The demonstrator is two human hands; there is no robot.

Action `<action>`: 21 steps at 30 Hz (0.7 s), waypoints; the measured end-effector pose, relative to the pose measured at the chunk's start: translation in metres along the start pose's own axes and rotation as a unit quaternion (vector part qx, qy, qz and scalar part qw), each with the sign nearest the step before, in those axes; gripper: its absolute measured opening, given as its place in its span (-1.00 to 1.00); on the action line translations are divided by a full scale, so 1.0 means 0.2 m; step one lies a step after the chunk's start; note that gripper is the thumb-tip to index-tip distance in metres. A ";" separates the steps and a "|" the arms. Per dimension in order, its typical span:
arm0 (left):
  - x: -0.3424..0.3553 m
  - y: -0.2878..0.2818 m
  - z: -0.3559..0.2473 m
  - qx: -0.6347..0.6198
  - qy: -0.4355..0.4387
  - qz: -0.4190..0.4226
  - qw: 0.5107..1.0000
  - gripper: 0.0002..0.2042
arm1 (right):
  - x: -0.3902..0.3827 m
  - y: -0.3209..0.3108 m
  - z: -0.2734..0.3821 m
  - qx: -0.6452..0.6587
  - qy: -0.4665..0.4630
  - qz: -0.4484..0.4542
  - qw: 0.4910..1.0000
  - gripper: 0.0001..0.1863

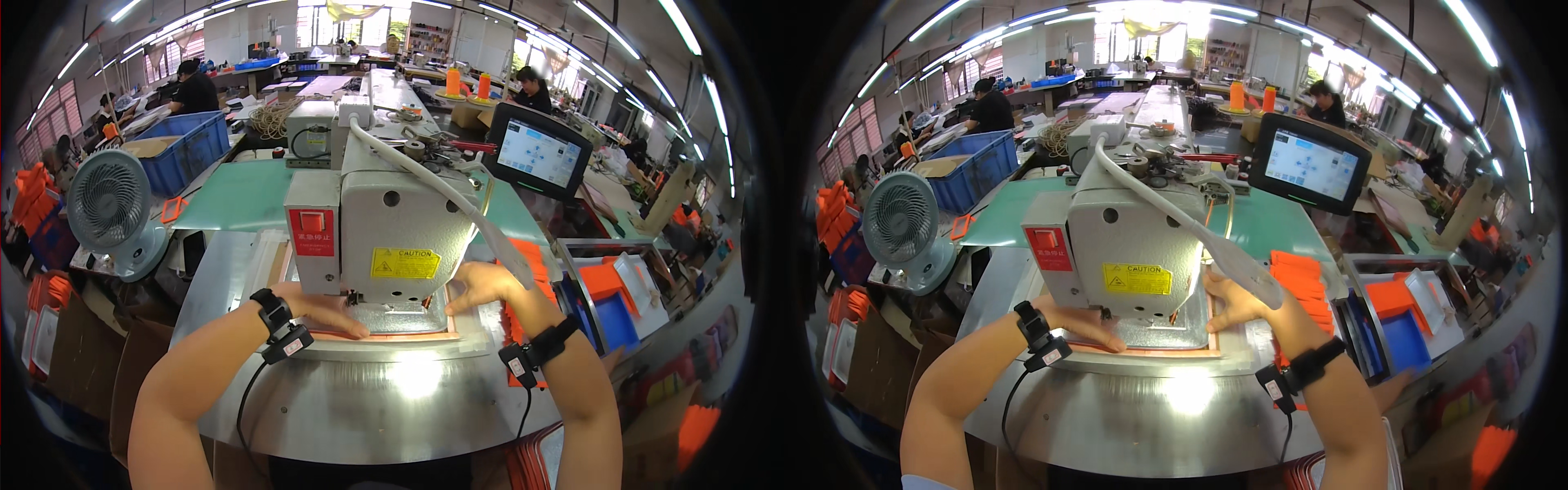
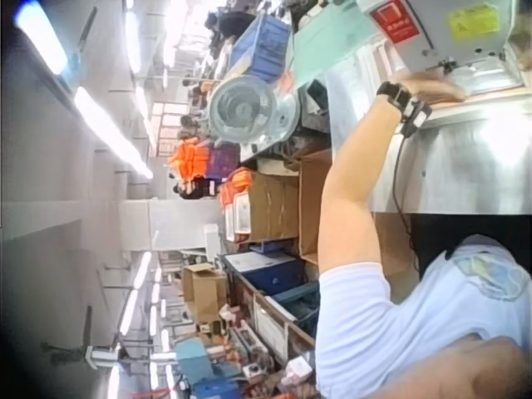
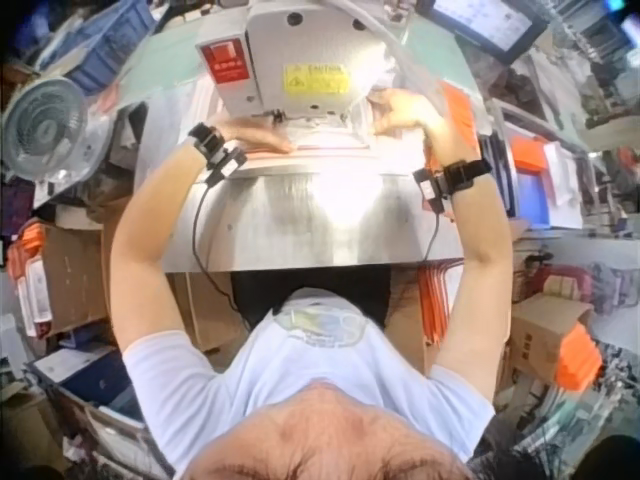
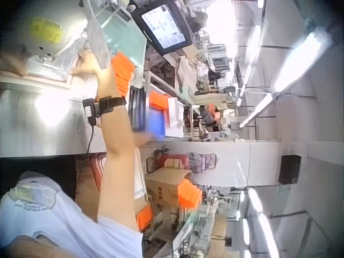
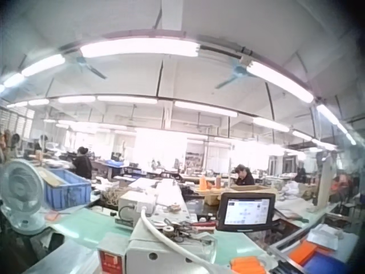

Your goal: Operating an industrial sewing machine to assemble orange first aid bags by placing components and running the stitching cycle.

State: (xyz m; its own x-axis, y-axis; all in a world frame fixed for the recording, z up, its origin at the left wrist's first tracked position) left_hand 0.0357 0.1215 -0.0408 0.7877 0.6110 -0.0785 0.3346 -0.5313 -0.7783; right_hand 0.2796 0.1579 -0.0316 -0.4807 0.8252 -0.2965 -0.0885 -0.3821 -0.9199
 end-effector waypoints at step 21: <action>-0.68 -0.01 -0.09 0.025 -0.205 -0.305 0.930 -0.40 | -0.53 0.25 0.32 0.206 0.125 -0.164 0.957 -0.56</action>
State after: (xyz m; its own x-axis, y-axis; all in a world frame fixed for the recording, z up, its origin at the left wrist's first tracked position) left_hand -0.0630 0.0277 -0.0169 0.1930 0.9675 0.1632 0.6213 0.0083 -0.7835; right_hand 0.2702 0.0241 -0.0304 -0.1491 0.9827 -0.1097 -0.5596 -0.1753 -0.8100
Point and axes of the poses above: each hand's wrist, its own x-axis towards the middle knuckle, its own y-axis out of the palm, z = x × y, the point moved 7 cm from there along x, towards the middle knuckle, and after that the axes turned 8 degrees about y, right-handed, at the moved point
